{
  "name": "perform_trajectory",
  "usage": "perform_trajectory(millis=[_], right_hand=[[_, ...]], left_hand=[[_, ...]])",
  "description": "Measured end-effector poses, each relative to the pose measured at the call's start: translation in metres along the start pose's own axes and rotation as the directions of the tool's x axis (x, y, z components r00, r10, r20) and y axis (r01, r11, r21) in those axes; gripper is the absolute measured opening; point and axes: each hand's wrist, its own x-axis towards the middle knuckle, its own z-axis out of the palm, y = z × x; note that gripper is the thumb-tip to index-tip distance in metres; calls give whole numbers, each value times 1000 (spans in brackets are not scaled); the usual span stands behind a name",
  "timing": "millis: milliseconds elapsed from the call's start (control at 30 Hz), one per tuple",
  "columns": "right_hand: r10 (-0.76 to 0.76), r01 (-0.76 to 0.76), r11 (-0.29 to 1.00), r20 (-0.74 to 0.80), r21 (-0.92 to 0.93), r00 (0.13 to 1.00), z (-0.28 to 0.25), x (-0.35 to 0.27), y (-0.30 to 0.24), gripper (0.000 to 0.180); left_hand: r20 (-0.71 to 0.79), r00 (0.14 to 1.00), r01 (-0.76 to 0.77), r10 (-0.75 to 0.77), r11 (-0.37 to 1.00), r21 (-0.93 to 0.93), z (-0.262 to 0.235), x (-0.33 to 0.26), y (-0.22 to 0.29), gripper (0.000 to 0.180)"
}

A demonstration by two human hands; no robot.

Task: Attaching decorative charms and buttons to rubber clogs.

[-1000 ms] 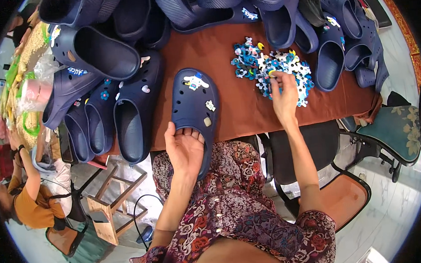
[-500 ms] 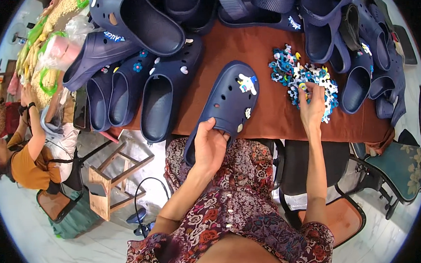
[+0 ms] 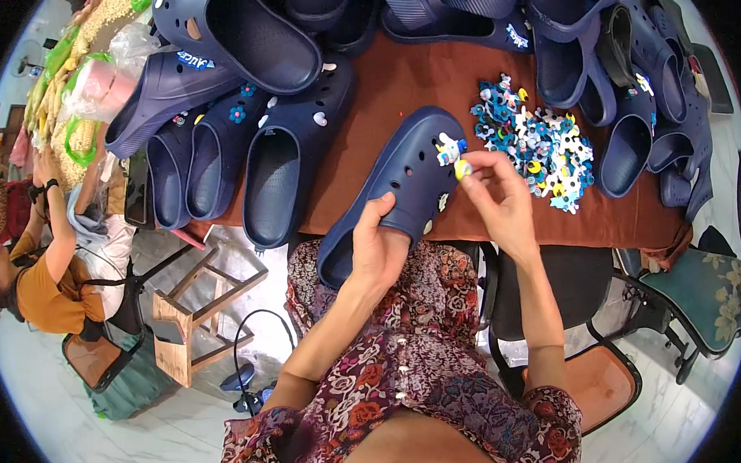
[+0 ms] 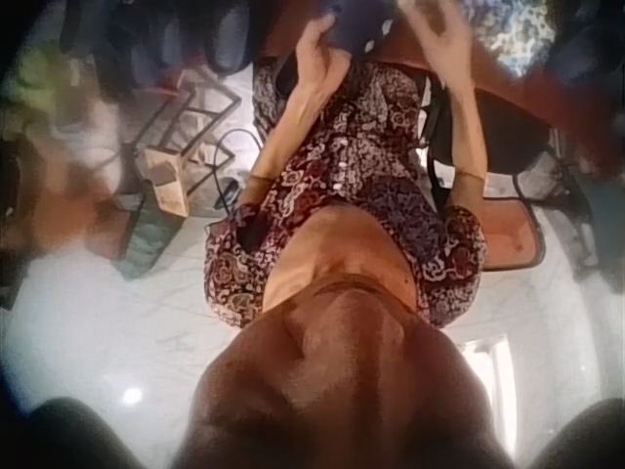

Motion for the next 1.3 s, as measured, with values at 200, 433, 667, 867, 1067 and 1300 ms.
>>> perform_trajectory(millis=[200, 433, 667, 867, 1067, 1300], right_hand=[[-77, 73, 996, 84, 52, 993, 19, 1, -18, 22], [-101, 98, 994, 80, 46, 992, 21, -2, -16, 24], [-120, 117, 991, 50, 59, 991, 23, -3, -13, 25], [-256, 255, 961, 1, -112, 967, 24, -5, -14, 25], [-218, 213, 972, -46, -103, 975, 29, -15, -14, 25], [-321, 302, 938, -100, -171, 942, 28, -19, -2, 21]], left_hand=[[15, 999, -44, 42, 990, 132, -3, -5, -16, 44], [-23, 983, -173, 182, 963, 206, 8, -13, -18, 40], [46, 967, -253, 252, 907, 337, 6, -14, -21, 39], [35, 961, -268, 275, 893, 361, 3, -13, -22, 37], [29, 952, -293, 304, 882, 370, 2, -15, -25, 35], [91, 924, -366, 372, 788, 496, 1, -14, -28, 33]])
